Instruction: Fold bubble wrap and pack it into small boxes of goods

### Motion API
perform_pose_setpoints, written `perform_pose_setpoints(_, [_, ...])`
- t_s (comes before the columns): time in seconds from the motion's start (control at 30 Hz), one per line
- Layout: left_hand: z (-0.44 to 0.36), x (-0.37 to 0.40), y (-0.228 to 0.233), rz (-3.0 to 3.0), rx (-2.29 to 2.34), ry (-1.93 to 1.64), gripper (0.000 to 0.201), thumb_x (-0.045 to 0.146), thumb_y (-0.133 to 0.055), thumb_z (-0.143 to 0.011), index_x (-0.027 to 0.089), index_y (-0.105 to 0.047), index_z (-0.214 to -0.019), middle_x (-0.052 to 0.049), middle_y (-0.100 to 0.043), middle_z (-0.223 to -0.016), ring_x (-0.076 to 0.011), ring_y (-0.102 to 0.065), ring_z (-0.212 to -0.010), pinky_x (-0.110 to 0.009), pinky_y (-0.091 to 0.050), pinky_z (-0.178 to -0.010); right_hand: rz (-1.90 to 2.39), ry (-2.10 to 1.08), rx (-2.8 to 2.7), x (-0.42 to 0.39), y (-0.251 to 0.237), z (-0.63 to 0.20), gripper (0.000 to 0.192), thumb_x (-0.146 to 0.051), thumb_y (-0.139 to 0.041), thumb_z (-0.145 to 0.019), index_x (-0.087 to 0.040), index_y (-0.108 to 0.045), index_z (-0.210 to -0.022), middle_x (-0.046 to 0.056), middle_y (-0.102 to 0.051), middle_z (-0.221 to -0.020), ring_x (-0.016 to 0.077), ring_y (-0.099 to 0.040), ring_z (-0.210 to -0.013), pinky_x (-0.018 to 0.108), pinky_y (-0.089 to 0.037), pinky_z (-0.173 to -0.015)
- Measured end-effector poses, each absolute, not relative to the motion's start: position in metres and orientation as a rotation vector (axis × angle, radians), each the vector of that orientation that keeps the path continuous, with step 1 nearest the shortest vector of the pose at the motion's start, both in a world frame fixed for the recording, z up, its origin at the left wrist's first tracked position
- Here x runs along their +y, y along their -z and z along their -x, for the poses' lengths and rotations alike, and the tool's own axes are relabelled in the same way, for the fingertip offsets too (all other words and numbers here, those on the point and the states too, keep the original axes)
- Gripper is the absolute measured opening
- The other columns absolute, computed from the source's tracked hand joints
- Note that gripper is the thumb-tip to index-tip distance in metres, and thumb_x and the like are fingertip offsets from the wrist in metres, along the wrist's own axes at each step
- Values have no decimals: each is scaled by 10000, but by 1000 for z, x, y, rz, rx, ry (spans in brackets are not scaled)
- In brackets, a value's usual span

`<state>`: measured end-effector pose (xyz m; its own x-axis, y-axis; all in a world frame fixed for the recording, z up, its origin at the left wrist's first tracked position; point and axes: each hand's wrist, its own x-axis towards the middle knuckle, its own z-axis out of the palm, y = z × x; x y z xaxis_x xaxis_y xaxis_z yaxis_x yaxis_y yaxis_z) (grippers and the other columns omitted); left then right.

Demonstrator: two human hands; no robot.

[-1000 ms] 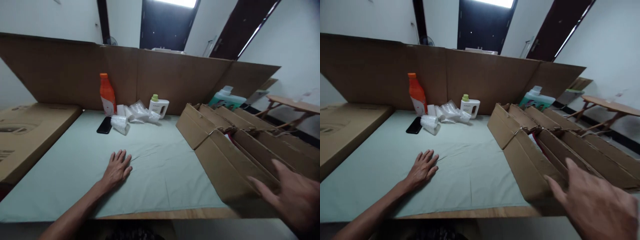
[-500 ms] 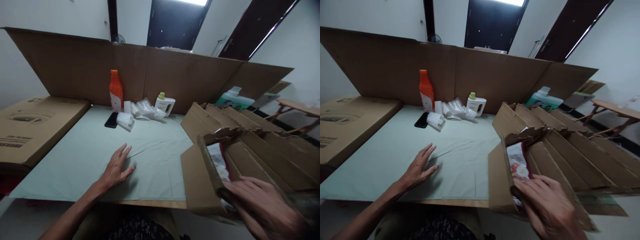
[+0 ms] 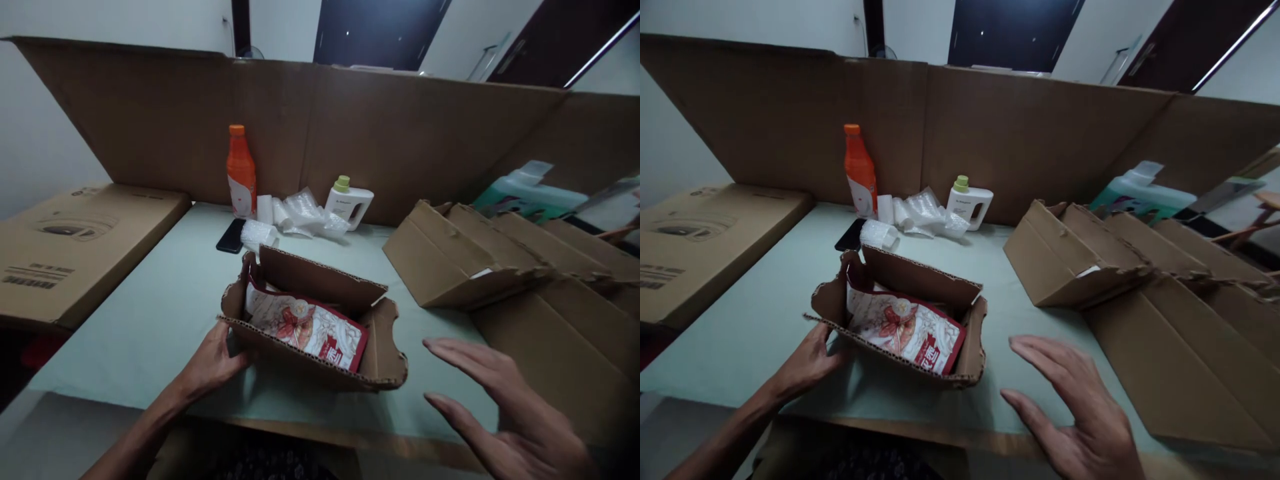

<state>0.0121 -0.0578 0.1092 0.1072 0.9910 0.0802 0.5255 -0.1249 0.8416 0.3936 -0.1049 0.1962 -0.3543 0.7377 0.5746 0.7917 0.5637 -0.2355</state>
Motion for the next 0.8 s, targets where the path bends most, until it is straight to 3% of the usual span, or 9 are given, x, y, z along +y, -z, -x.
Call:
perform_pose_setpoints(0.17, [-17,-70,-92,-1692,1608,-900,292,488,-602,-755,203,-615,-817,-81,-702,-824,-284,-672,-819,-426,-581,-765,1364,-257,-2185,-99,-139,-383,496,-364,-587,-926,-203,-549,-1393,131,-675,-1294,283,-691,-1100,363,-604,-869])
perform_pose_setpoints(0.33, [-39,-56,-82,-1653,1647,-1008,225,414,-608,-789,202,-618,-866,-60,-694,-842,-238,-641,-762,-375,-557,-711,1385,-622,-2016,-67,-112,-370,499,-344,-577,-886,-180,-585,-1357,119,-715,-1221,279,-708,-1045,336,-616,-855])
perform_pose_setpoints(0.43, [-58,-12,-88,-1684,1550,-1086,306,365,-622,-786,179,-627,-1030,-87,-702,-961,-254,-650,-865,-399,-554,-803,1408,-654,-1892,-20,-103,-386,413,-402,-627,-820,-183,-690,-1163,106,-770,-1029,307,-731,-921,362,-628,-757])
perform_pose_setpoints(0.57, [-78,54,-96,-1701,1408,-1174,595,297,-618,-780,144,-509,-1345,-148,-641,-1288,-308,-604,-1162,-449,-501,-993,1562,-698,-1730,53,-102,-394,428,-515,-705,-691,-194,-710,-974,108,-779,-931,358,-718,-895,454,-596,-792])
perform_pose_setpoints(0.7, [-72,74,-90,-1736,1373,-1163,676,225,-589,-794,160,-438,-1450,-145,-578,-1422,-290,-596,-1218,-427,-490,-1039,1545,-841,-1630,86,-102,-383,510,-541,-738,-642,-174,-650,-985,126,-770,-931,327,-722,-821,408,-590,-708])
perform_pose_setpoints(0.8, [-51,70,-80,-1840,1447,-1114,740,200,-572,-800,167,-374,-1512,-148,-535,-1471,-274,-581,-1258,-421,-486,-1060,1518,-875,-1570,82,-92,-377,499,-533,-745,-686,-179,-632,-1019,124,-764,-1001,317,-716,-906,388,-589,-761])
